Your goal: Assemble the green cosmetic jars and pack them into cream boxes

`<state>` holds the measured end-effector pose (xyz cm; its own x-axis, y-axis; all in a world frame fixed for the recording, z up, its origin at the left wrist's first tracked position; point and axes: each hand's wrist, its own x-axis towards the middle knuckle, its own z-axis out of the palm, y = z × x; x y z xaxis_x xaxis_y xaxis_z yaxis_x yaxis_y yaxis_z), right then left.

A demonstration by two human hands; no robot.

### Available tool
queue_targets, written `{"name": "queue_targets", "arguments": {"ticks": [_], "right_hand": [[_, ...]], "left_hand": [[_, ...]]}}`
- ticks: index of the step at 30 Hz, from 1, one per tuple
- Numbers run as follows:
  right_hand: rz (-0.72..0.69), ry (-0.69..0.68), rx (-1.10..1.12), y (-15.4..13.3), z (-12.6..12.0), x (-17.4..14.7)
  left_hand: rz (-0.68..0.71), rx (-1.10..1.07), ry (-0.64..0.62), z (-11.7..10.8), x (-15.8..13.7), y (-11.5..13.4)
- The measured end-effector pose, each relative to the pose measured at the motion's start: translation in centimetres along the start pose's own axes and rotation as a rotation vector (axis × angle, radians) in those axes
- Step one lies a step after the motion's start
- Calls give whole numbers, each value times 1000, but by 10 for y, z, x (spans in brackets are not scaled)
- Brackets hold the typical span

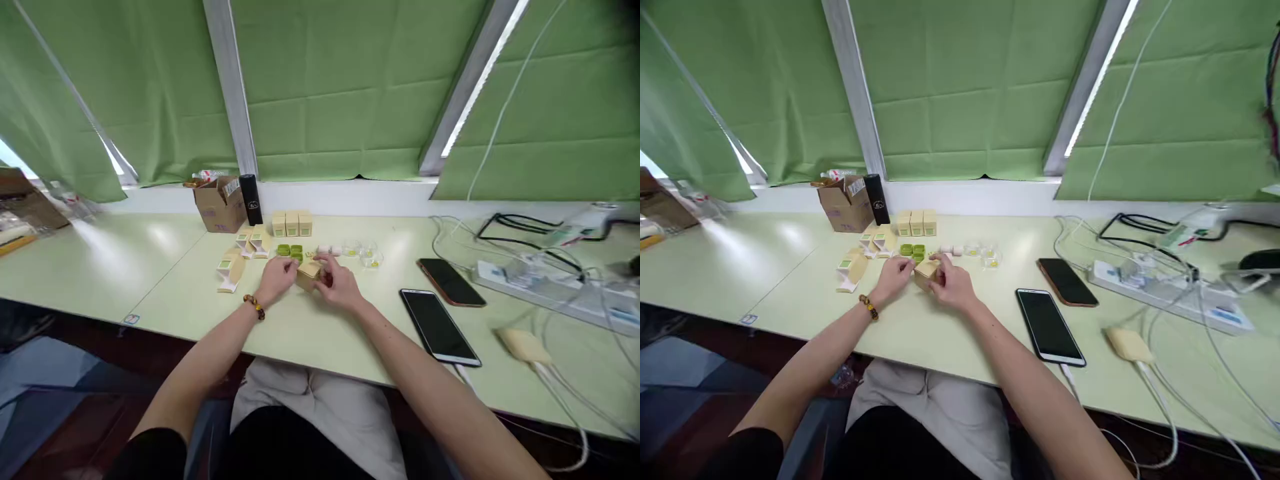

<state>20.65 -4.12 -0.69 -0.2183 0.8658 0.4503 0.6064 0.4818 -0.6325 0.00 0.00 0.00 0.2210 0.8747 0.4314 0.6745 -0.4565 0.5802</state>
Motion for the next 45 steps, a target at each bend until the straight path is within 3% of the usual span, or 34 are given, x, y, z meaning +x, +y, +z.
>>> {"name": "queue_targets", "arguments": {"ticks": [8,13,22,26,31,33,36,41,45], "right_hand": [[35,102,32,8,-1,4],[169,139,-30,11,2,7],[338,133,302,11,3,9],[402,93,-33,9,-2,9],[392,-126,-454,3,-1,8],[361,-160,-510,1,0,7],[337,-181,-553,-2,1,5],[342,-204,-563,-4,1,4],[328,-204,-536,-7,0,4]], "left_hand": [[-55,-34,43,-6,0,5],[-28,-27,4,-6,-1,6],[-12,-50,56,-8,-2,7],[78,-68,104,-12,-5,11],[244,25,-155,-17,-6,19],[280,108,-241,-18,-5,24],[312,223,-273,-20,-3,30],[321,286,-217,-30,15,44],[317,296,-141,-30,57,60]]}}
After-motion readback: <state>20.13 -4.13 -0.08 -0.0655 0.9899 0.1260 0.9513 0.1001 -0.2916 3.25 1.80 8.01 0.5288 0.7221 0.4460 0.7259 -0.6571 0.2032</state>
